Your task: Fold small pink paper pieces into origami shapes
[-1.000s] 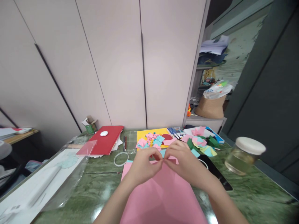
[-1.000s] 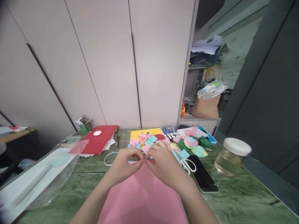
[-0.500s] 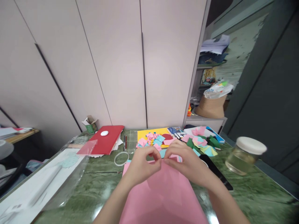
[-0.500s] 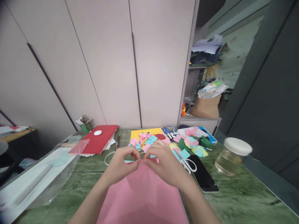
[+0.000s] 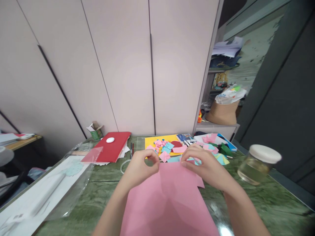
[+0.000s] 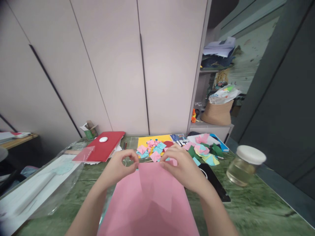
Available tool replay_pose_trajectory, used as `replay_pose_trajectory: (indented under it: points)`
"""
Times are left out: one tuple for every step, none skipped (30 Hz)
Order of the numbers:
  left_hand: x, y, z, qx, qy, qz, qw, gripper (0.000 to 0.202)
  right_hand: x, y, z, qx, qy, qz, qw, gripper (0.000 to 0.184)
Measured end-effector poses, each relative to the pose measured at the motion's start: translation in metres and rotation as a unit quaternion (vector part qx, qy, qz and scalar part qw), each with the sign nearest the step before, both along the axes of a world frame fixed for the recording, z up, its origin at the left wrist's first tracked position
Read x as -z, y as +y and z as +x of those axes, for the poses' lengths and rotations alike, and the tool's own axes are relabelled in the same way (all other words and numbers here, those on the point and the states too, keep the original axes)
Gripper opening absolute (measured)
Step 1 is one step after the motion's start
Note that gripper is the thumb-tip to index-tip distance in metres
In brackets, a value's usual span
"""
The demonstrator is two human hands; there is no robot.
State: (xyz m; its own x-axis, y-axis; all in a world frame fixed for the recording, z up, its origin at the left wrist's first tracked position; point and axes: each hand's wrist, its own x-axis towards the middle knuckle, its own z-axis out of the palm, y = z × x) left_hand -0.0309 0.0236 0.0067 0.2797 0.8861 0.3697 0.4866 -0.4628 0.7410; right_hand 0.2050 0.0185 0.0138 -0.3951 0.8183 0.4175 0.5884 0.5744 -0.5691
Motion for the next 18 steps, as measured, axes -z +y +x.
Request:
replay_pose_trajectory:
  points:
    - [0.0, 0.002, -0.005, -0.013, 0.004, 0.0, 1.0, 0.011, 0.0, 0.001, 0.003, 0.009, 0.004, 0.0, 1.0, 0.019]
    - [-0.001, 0.003, -0.01, -0.022, 0.008, -0.001, 1.0, 0.01, 0.001, 0.002, 0.005, 0.016, 0.008, 0.0, 1.0, 0.018]
    - [-0.002, 0.005, -0.014, -0.025, 0.007, -0.004, 1.0, 0.01, 0.001, 0.003, 0.007, 0.022, 0.013, 0.0, 1.0, 0.017]
    - [-0.003, 0.006, -0.017, -0.031, 0.002, -0.004, 1.0, 0.009, 0.001, 0.004, 0.009, 0.026, 0.017, 0.001, 1.0, 0.017]
    - [-0.004, 0.007, -0.019, -0.031, -0.002, -0.009, 0.999, 0.009, 0.001, 0.005, 0.009, 0.027, 0.021, 0.001, 0.999, 0.016]
    - [-0.004, 0.007, -0.018, -0.031, -0.011, -0.009, 0.999, 0.008, 0.001, 0.005, 0.009, 0.028, 0.024, -0.001, 0.999, 0.016]
    - [-0.005, 0.006, -0.016, -0.025, -0.017, -0.012, 0.999, 0.007, 0.001, 0.005, 0.008, 0.028, 0.026, -0.003, 0.999, 0.016]
    - [-0.004, 0.005, -0.012, -0.014, -0.023, -0.016, 0.999, 0.006, 0.001, 0.005, 0.006, 0.027, 0.026, -0.006, 0.999, 0.016]
    - [-0.004, 0.004, -0.006, -0.007, -0.028, -0.022, 0.999, 0.011, 0.001, 0.005, 0.003, 0.025, 0.027, -0.008, 0.999, 0.015]
    - [-0.003, 0.002, 0.0, 0.003, -0.028, -0.027, 0.999, 0.017, 0.001, 0.004, 0.001, 0.023, 0.027, -0.008, 0.999, 0.015]
    - [-0.001, 0.0, 0.007, 0.013, -0.028, -0.027, 0.999, 0.018, 0.001, 0.004, -0.002, 0.021, 0.028, -0.008, 0.999, 0.014]
    - [0.001, -0.001, 0.014, 0.022, -0.029, -0.027, 0.999, 0.016, 0.002, 0.004, -0.004, 0.02, 0.028, -0.007, 0.999, 0.013]
    - [0.004, -0.002, 0.02, 0.035, -0.026, -0.029, 0.999, 0.01, 0.003, 0.003, -0.006, 0.021, 0.028, -0.004, 0.999, 0.012]
    - [0.006, -0.003, 0.025, 0.036, -0.026, -0.026, 0.999, 0.005, 0.004, 0.003, -0.008, 0.025, 0.025, -0.001, 0.999, 0.01]
    - [0.008, -0.004, 0.029, 0.033, -0.024, -0.029, 0.999, 0.009, 0.005, 0.003, -0.01, 0.033, 0.023, 0.003, 0.999, 0.01]
    - [0.01, -0.004, 0.031, 0.03, -0.018, -0.027, 0.999, 0.011, 0.007, 0.003, -0.012, 0.041, 0.02, 0.007, 0.999, 0.01]
    - [0.011, -0.004, 0.033, 0.027, -0.01, -0.024, 0.999, 0.012, 0.008, 0.003, -0.014, 0.047, 0.019, 0.01, 0.999, 0.011]
    - [0.012, -0.004, 0.034, 0.026, 0.0, -0.022, 0.999, 0.012, 0.01, 0.003, -0.016, 0.049, 0.018, 0.013, 0.999, 0.012]
